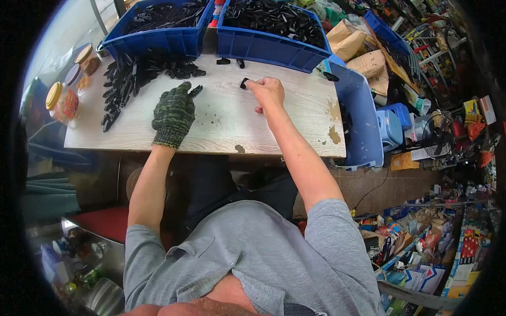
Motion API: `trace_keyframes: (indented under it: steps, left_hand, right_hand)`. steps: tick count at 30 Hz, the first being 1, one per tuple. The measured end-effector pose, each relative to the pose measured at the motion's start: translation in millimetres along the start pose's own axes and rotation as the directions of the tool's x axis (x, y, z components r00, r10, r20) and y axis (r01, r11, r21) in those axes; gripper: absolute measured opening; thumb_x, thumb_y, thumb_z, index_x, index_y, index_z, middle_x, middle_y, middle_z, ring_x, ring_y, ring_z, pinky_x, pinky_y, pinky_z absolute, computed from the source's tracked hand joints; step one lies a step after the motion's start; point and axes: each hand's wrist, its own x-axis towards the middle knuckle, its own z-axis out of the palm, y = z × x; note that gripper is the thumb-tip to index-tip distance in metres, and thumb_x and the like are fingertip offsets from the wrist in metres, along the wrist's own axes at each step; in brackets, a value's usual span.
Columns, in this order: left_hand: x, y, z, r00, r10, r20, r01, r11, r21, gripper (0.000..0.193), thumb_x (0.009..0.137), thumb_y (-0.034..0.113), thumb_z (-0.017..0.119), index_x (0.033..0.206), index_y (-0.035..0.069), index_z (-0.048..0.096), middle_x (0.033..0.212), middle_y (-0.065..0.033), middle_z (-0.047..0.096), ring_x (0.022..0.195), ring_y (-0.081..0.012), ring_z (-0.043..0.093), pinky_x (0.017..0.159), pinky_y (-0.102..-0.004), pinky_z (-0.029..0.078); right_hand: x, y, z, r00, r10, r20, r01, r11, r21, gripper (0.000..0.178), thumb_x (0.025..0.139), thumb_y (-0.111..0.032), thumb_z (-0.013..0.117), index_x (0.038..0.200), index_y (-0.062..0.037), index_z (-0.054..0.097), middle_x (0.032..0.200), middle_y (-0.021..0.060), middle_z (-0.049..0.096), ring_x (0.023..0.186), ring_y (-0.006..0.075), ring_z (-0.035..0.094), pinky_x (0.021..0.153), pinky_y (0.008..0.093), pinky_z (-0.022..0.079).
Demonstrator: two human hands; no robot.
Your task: Sorting and inspecting small black plastic components from bins onto a workbench.
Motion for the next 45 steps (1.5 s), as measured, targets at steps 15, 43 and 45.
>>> trace_keyframes:
  steps: [15,43,45]
  left_hand:
    - [-4.6,53.4,46.7,0.865,0.095,-0.493,-0.389,0.748,-0.538,0.031,0.084,0.004,0.064,0.115,0.008,0.067,0.11,-0.0142,0.068,0.106,-0.033,0.062,0.093,-0.0422,0.05]
    - [-25.3,50.8,13.7,0.979,-0.114,-0.167,-0.065,0.606,-0.793,0.022,0.093,0.019,0.063,0.109,0.005,0.066,0.097,-0.0068,0.067,0.084,-0.0184,0.063,0.071,-0.0347,0.053]
    - [-14.1,20.0,-4.5,0.848,0.125,-0.515,-0.037,0.983,0.179,0.028,0.088,0.021,0.064,0.113,0.008,0.066,0.094,-0.0108,0.07,0.08,-0.0253,0.066,0.077,-0.0376,0.053]
  right_hand:
    - [-12.3,14.5,-5.1,0.906,-0.128,0.403,0.017,0.963,0.267,0.022,0.089,-0.025,0.065,0.079,-0.0052,0.062,0.051,0.0011,0.045,0.04,0.0165,0.048,0.042,0.0354,0.052]
    - [-60.4,36.4,18.8,0.883,-0.404,0.239,0.25,0.835,0.489,0.031,0.097,-0.034,0.055,0.08,-0.0077,0.055,0.053,-0.0015,0.041,0.042,0.0101,0.04,0.04,0.0275,0.04]
    - [-66.8,33.1,17.9,0.906,-0.36,0.223,0.203,0.831,0.518,0.032,0.098,-0.034,0.053,0.08,-0.0074,0.054,0.053,-0.0016,0.038,0.042,0.0101,0.038,0.04,0.028,0.039]
